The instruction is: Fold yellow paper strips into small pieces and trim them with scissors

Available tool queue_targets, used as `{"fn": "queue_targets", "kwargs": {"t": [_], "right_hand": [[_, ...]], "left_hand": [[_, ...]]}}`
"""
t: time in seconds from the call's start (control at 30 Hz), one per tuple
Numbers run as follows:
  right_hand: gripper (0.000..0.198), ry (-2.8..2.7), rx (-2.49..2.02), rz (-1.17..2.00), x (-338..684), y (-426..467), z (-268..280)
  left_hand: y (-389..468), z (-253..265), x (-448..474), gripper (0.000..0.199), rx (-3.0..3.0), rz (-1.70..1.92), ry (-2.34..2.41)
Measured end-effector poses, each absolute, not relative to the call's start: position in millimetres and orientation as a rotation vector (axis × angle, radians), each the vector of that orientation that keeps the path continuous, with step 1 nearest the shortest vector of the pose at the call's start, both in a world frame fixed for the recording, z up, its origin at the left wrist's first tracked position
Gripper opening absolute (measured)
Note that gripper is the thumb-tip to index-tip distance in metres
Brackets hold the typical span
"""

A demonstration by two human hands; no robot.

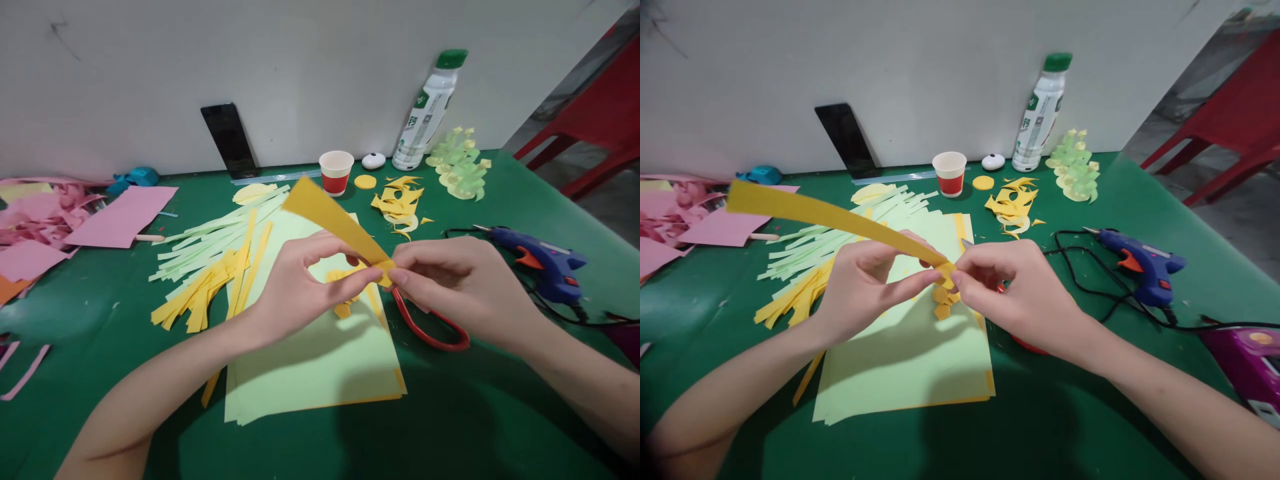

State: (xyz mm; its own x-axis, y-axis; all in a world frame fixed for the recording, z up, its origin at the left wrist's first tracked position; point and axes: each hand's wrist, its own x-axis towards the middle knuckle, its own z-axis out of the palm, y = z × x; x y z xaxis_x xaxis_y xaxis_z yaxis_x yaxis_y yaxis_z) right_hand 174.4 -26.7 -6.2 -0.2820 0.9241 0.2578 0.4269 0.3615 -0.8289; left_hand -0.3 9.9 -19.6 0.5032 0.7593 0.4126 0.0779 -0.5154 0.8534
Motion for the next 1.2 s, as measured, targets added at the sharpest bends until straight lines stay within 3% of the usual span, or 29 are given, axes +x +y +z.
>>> {"fn": "queue_targets", "kwargs": {"t": [0.3, 0.5, 0.77, 0.87, 1.03, 1.2], "right_hand": [[0.021, -1.376, -1.111, 1.472, 175, -28, -7], [0.020, -1.103, -1.057, 1.777, 172, -30, -5], [0.034, -1.007, -0.915, 2.053, 173, -30, -7], [0.033, -1.131, -1.028, 1.940, 172, -27, -7], [0.011, -1.691, -1.141, 1.131, 175, -23, -11], [0.017, -1.883, -1.183, 0.665, 174, -25, -11]], "left_hand": [[13, -24, 0, 0.028, 2.164, 1.259, 0.400], [18, -26, 0, 0.023, 2.279, 1.339, 0.266], [22, -28, -2, 0.018, 2.303, 1.302, 0.206], [20, -27, -2, 0.017, 2.192, 1.262, 0.316], [13, -21, -1, 0.003, 1.890, 1.141, 0.659], [10, -15, 0, 0.005, 1.778, 0.992, 0.753]]}}
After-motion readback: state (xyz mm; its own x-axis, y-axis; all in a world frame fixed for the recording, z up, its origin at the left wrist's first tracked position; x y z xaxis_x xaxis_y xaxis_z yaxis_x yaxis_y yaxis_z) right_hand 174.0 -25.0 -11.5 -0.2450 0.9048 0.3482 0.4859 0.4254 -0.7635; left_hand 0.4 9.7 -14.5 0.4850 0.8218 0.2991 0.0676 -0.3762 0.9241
